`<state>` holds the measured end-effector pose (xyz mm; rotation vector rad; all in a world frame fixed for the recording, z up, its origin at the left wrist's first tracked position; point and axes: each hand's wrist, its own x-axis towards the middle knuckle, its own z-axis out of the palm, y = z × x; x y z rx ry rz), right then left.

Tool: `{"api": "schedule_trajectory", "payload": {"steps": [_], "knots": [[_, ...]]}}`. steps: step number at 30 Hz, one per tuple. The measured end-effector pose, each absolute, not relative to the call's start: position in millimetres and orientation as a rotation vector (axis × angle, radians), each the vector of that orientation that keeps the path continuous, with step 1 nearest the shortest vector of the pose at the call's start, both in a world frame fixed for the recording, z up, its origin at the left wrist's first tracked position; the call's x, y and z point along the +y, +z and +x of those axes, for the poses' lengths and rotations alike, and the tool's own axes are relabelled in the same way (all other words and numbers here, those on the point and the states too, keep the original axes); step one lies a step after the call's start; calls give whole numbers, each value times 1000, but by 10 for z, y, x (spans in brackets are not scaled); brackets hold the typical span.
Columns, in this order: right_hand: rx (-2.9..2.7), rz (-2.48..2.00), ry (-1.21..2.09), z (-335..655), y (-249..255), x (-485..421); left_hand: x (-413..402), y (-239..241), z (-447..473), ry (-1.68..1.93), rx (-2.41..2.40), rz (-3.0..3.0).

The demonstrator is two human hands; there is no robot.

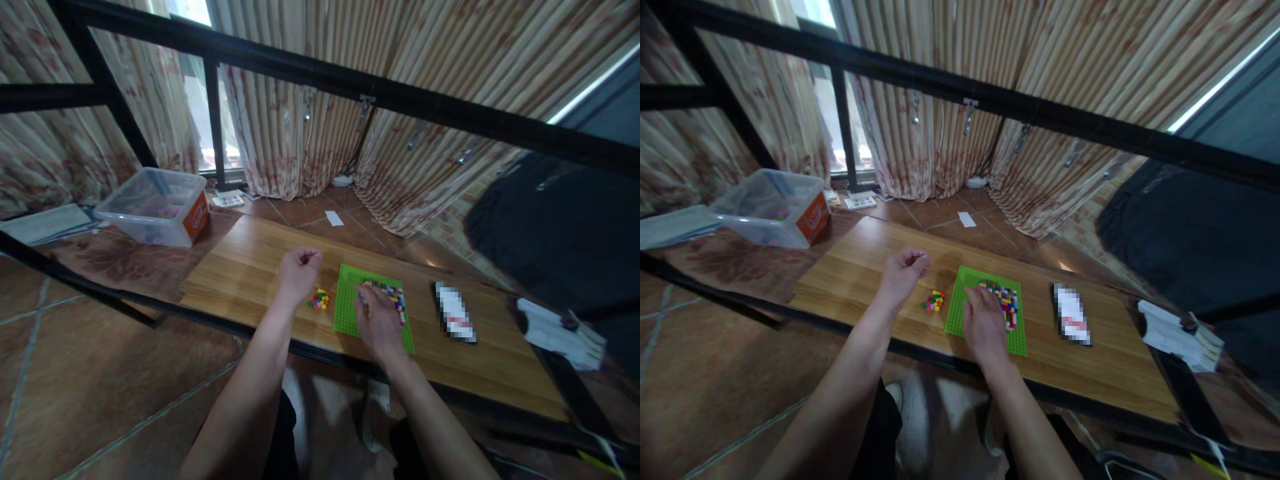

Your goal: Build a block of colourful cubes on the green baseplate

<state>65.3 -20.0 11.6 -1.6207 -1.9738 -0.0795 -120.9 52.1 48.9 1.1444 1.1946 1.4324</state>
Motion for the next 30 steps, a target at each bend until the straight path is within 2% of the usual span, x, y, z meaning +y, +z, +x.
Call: {"api": "schedule_trajectory", "payload": {"steps": [4,13,22,30], "knots": [[-1945,-1741,153,251,-32,-328,524,482,-1259,1414,1213,1176],[-1726,-2052,137,-108,-118,-234,486,460,-1363,1303,1317,1414],[-1720,-1831,200,-85,-178,-250,472,482,-1357,1229,1371,1511],[-1479,-1617,526,394,58,-592,457,470,-1192,1115,1421,1680]]}}
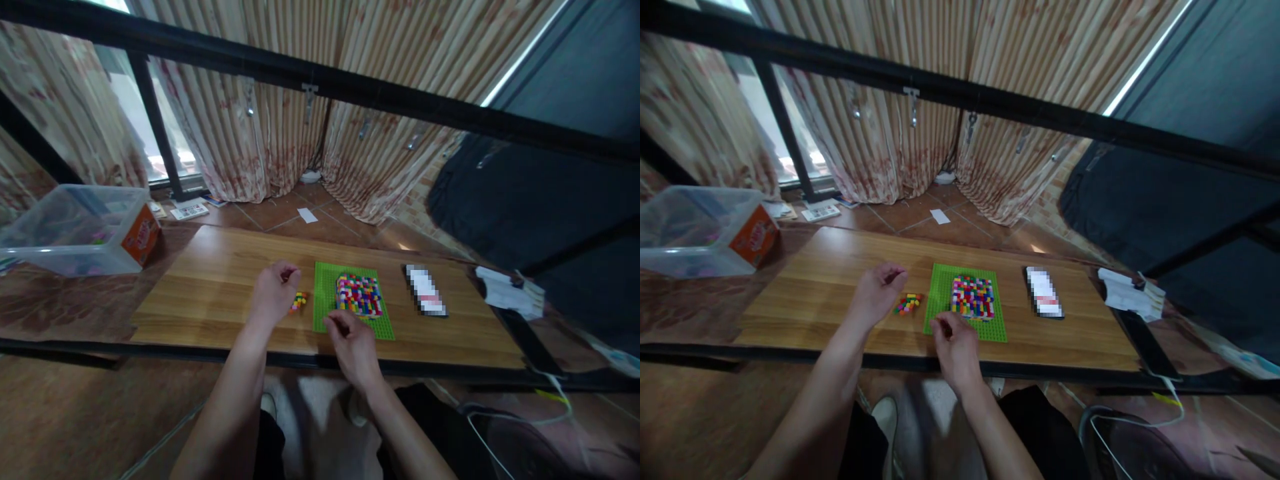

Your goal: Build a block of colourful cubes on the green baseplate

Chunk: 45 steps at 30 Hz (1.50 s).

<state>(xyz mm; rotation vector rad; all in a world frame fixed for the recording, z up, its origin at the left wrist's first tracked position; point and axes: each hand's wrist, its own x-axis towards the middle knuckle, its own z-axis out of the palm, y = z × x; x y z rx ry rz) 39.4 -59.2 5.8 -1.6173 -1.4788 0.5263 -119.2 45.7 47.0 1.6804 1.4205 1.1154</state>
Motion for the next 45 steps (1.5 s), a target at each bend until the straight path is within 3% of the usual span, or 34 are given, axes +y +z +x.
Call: {"api": "schedule_trajectory", "payload": {"steps": [8,18,27,45], "knots": [[-1027,-1496,661,930,112,-406,307,424,-761,783,1377,1871],[-1443,-1600,358,1135,285,-171,169,360,-504,598,1501,1974],[-1329,-1560,470,1139,114,-270,-100,254,-340,609,1552,2028],[-1615,-1572,127,1007,44,-167,-194,117,-261,546,1580,2126]]}}
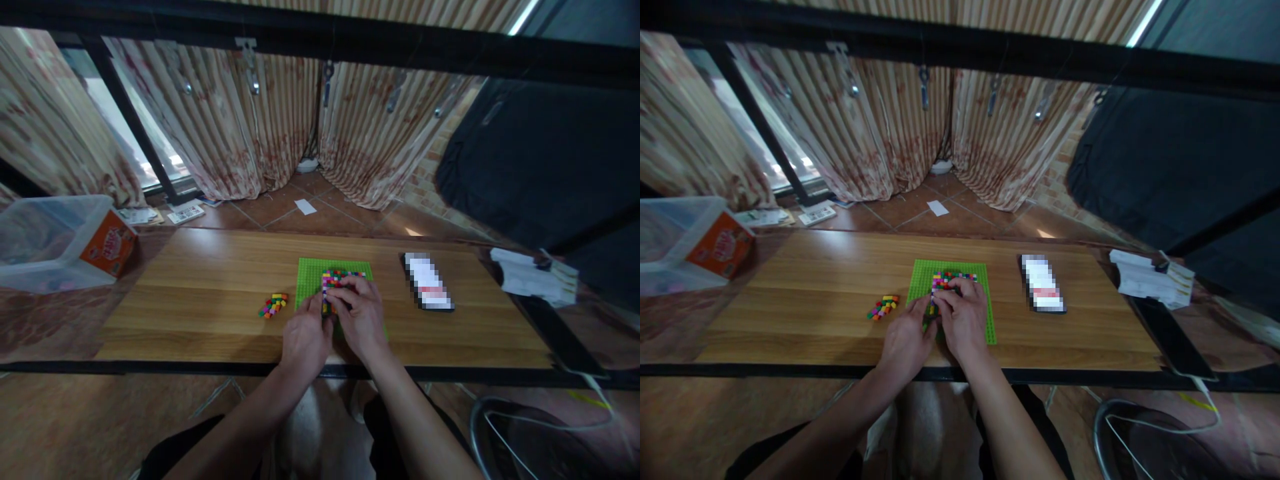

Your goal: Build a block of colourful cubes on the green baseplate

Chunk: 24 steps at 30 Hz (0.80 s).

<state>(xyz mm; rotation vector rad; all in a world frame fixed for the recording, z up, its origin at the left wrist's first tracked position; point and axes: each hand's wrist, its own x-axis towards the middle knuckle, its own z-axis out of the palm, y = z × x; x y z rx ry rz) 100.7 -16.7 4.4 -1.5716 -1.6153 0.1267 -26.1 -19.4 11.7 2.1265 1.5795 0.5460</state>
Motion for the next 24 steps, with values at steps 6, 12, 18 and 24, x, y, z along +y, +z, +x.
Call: {"api": "schedule_trajectory", "payload": {"steps": [6,12,18,24], "knots": [[-1604,-1608,82,1014,11,-155,-188,163,-242,436,1631,2172],[-1667,-1625,35,1031,3,-201,-196,191,-235,420,1616,2180],[-1696,-1587,25,1033,-12,-212,-198,203,-238,352,1628,2186],[-1652,-1553,16,1004,-29,-210,-198,193,-229,334,1629,2231]]}}
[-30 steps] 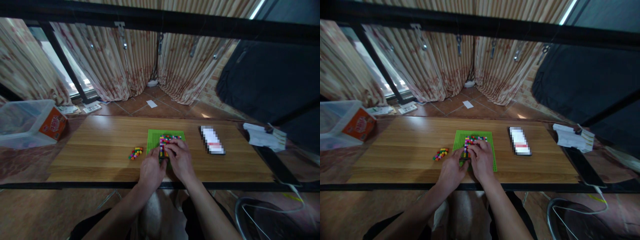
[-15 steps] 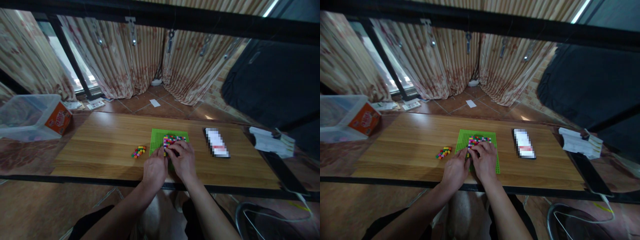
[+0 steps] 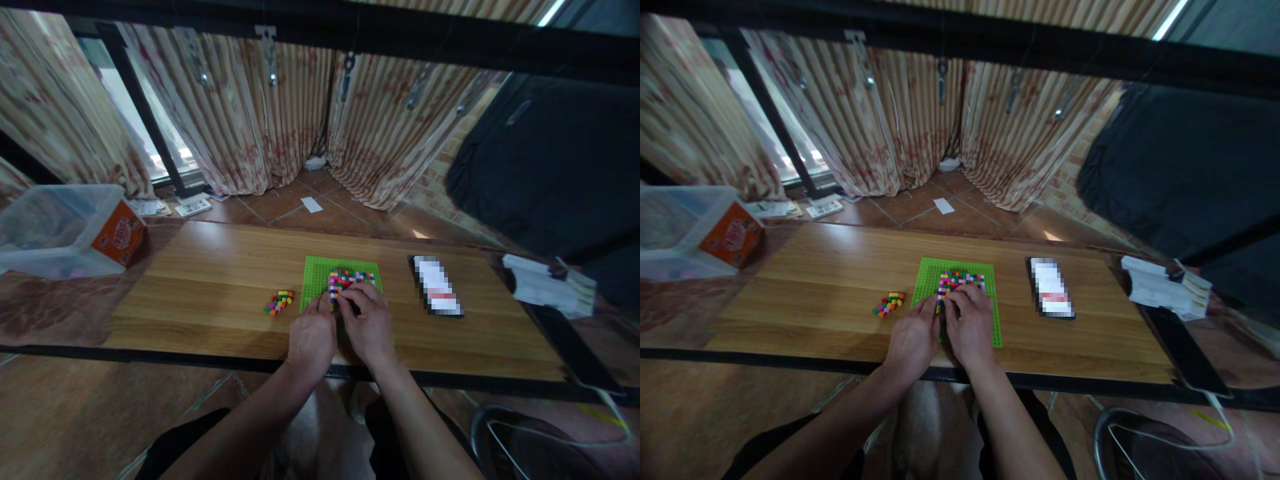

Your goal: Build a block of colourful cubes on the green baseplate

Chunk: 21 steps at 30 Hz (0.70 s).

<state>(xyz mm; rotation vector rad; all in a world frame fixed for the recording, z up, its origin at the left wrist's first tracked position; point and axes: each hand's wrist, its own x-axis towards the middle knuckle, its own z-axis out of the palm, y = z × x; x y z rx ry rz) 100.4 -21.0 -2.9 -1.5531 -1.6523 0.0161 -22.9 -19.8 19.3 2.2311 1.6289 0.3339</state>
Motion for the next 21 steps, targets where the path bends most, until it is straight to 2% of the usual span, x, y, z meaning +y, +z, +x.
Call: {"api": "schedule_trajectory", "payload": {"steps": [21], "knots": [[-1724,-1518,-30,953,-3,-204,-169,126,-247,331,1628,2296]]}}
